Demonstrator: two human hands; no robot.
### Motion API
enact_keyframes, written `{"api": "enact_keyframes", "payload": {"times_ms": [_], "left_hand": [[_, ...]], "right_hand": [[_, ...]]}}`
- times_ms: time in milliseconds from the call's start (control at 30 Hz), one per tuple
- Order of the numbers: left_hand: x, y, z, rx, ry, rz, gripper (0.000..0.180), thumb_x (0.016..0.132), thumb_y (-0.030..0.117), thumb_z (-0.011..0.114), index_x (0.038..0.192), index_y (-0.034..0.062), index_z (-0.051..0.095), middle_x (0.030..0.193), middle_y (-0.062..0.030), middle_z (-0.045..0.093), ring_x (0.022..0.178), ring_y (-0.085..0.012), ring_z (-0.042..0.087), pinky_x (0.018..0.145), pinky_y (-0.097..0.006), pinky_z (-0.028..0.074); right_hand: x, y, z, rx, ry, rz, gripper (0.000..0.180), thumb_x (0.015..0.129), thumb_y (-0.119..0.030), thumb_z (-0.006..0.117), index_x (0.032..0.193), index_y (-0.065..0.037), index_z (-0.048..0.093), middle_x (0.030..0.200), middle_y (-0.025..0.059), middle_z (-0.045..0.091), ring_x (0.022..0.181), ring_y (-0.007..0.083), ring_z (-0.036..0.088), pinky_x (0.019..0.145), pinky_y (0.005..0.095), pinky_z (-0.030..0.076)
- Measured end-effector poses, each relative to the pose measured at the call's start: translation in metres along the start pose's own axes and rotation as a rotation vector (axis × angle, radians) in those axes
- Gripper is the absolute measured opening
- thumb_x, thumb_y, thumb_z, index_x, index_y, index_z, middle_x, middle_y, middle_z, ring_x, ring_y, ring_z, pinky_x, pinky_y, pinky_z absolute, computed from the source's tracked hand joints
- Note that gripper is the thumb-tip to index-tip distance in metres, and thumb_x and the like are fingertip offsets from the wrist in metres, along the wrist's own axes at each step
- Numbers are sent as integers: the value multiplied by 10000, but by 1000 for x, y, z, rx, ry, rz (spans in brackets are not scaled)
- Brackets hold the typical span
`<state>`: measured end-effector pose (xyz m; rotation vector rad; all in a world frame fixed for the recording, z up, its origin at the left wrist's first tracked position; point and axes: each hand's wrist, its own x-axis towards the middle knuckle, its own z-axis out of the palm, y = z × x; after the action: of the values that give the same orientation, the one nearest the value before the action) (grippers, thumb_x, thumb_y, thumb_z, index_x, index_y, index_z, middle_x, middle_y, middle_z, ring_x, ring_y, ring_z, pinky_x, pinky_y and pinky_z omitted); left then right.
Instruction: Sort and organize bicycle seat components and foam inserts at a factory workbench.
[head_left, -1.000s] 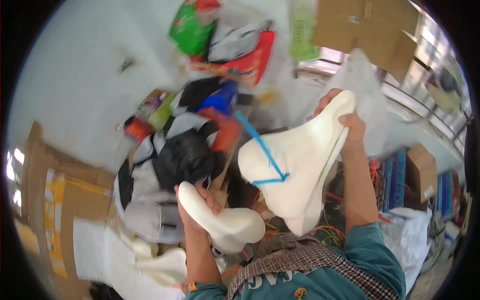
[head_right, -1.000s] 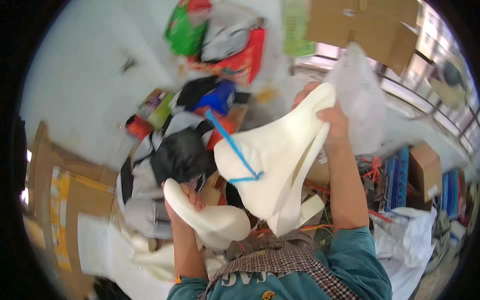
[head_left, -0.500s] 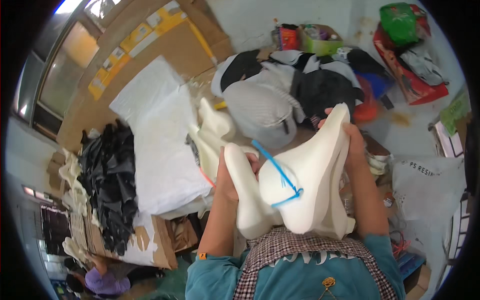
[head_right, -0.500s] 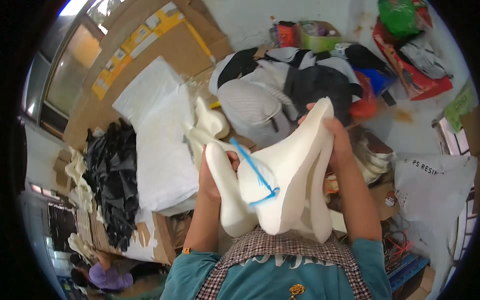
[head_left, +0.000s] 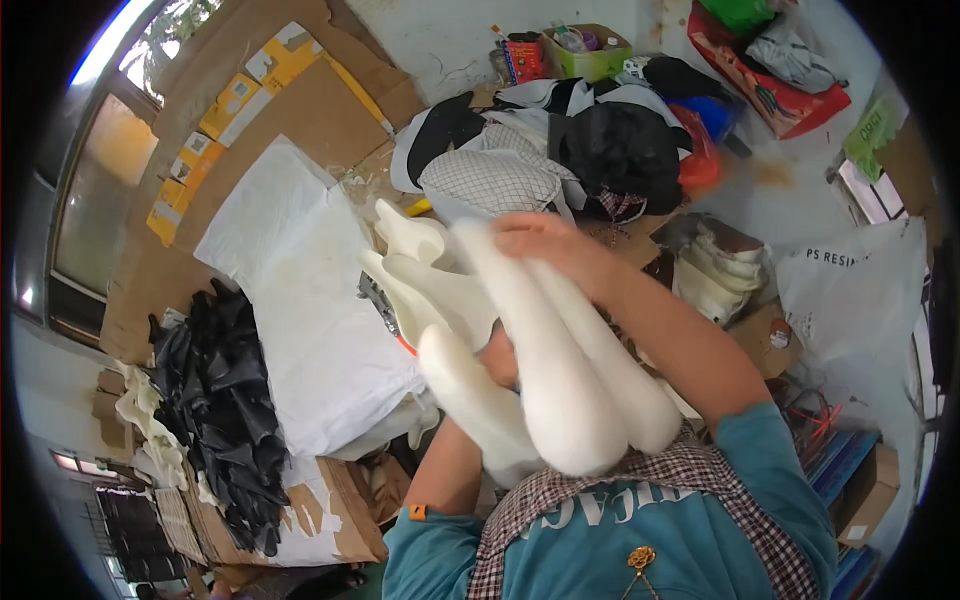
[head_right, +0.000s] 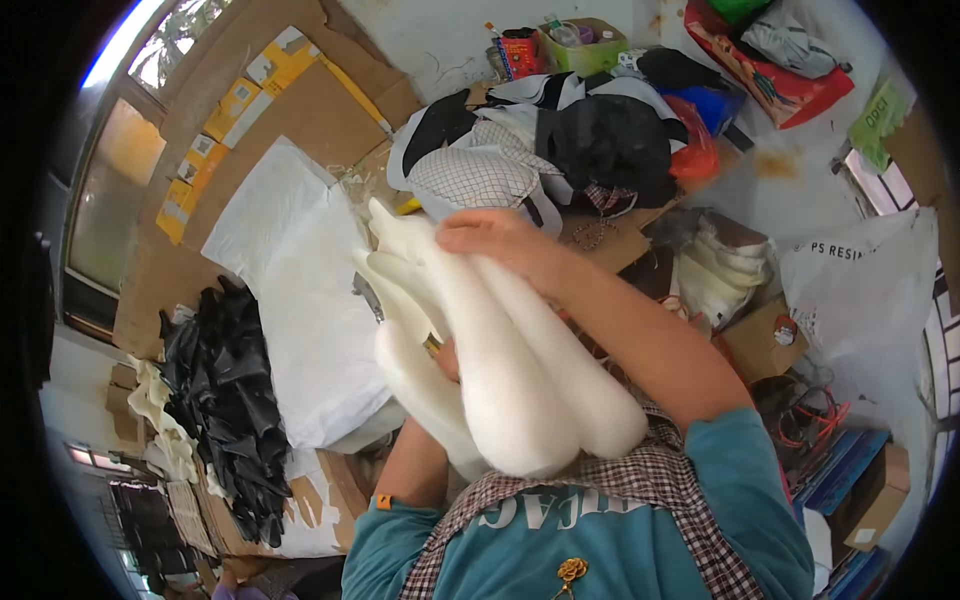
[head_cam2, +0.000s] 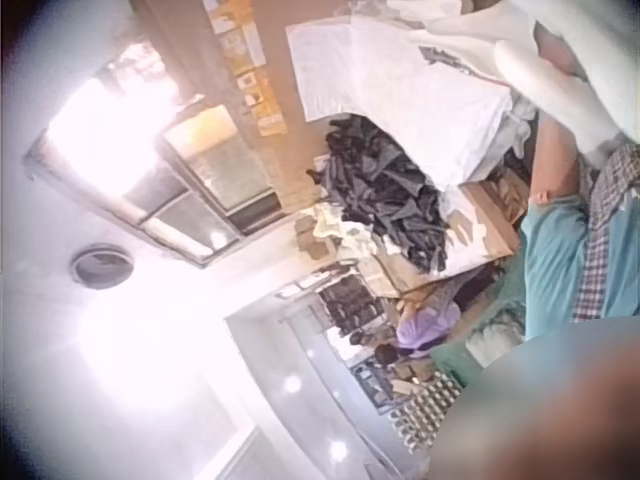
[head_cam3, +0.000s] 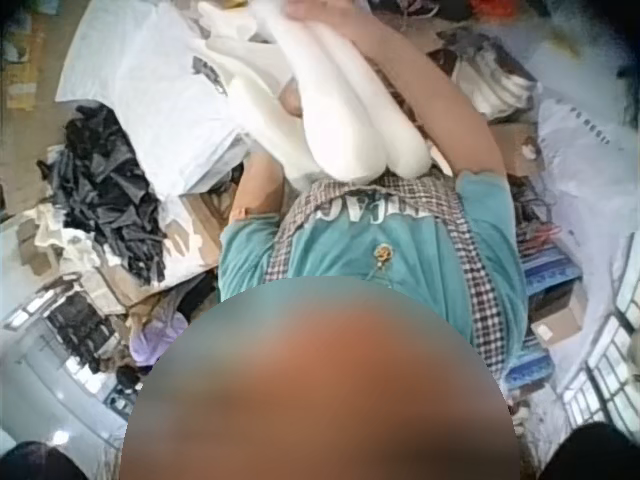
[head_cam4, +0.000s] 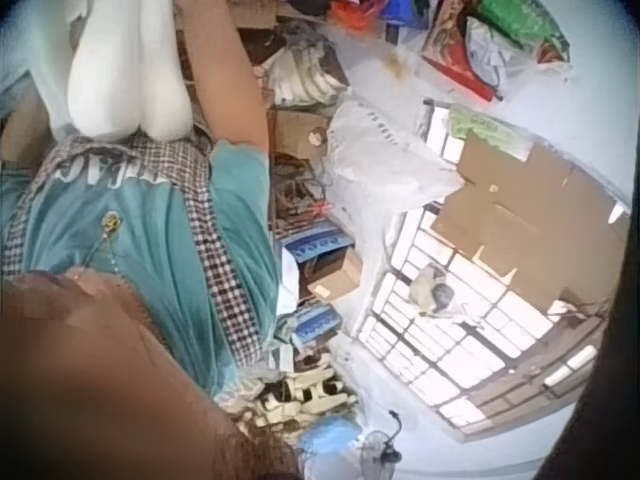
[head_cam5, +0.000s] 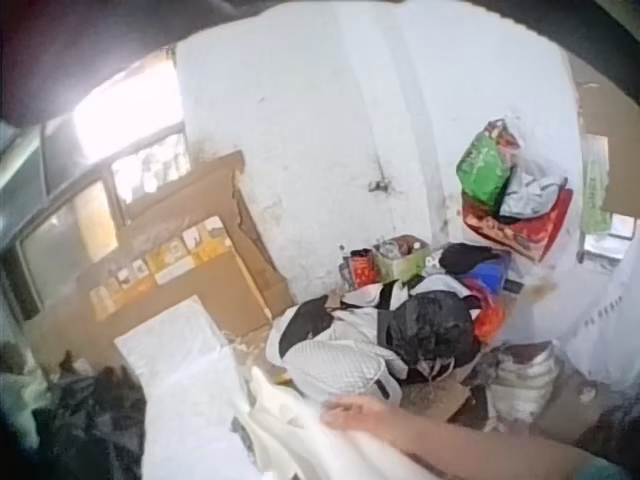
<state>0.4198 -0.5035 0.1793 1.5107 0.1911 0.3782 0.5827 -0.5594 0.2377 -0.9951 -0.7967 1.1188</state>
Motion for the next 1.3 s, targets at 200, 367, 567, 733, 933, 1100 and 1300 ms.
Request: {"api": "enact_keyframes", "payload": {"times_ms": [200, 367, 567, 733, 933, 1100, 1300], "left_hand": [[-3, 3, 3, -60, -5, -14, 663, 777, 260, 665, 1304, -15, 373, 1303, -179, 450, 1130, -270, 503, 941, -353, 406], [5, 9, 19, -128, 22, -29, 633, 792, 274, 647, 1293, -10, 384, 1284, -173, 463, 1110, -266, 512, 921, -351, 417], [11, 18, 22, -202, 45, -49, 599, 811, 291, 626, 1279, -5, 398, 1262, -165, 478, 1086, -262, 523, 897, -348, 431], [12, 21, 18, -289, 121, -48, 573, 826, 305, 608, 1268, 0, 409, 1244, -159, 491, 1067, -258, 532, 878, -346, 442], [2, 25, 11, -400, 269, -26, 543, 845, 322, 587, 1254, 5, 422, 1221, -152, 506, 1043, -254, 543, 854, -344, 455], [15, 31, -2, -493, 376, -35, 520, 860, 336, 570, 1243, 10, 433, 1203, -146, 519, 1023, -250, 552, 835, -342, 466], [18, 29, -7, -631, 499, -102, 496, 879, 353, 549, 1229, 16, 447, 1181, -139, 535, 999, -246, 564, 811, -340, 479]], "right_hand": [[-37, 18, 2, -139, 114, -46, 271, 927, -212, 490, 1082, -13, 590, 889, 34, 609, 798, 80, 557, 730, 235, 461], [-58, 17, -5, -188, 437, -143, 269, 940, -190, 455, 1088, -8, 586, 818, 23, 603, 752, 97, 556, 714, 234, 457], [-82, -21, -23, 105, 719, -465, 230, 935, -143, 457, 1097, -20, 565, 663, 13, 528, 540, 72, 467, 449, 195, 351], [-126, -80, -48, -12, 950, -816, 230, 930, -142, 465, 1107, -35, 566, 679, 2, 518, 525, 53, 408, 431, 182, 293], [-149, -56, -2, -822, 672, -564, 294, 829, -123, 613, 1103, -27, 568, 767, -5, 563, 532, 36, 425, 449, 192, 344], [-149, -18, 20, -1014, 429, -462, 330, 720, -50, 675, 1034, -25, 578, 796, 31, 589, 465, 85, 421, 430, 222, 350], [-155, 21, -1, -1125, 581, -575, 221, 758, -36, 635, 970, -36, 575, 767, 81, 585, 519, 133, 542, 438, 251, 406]]}}
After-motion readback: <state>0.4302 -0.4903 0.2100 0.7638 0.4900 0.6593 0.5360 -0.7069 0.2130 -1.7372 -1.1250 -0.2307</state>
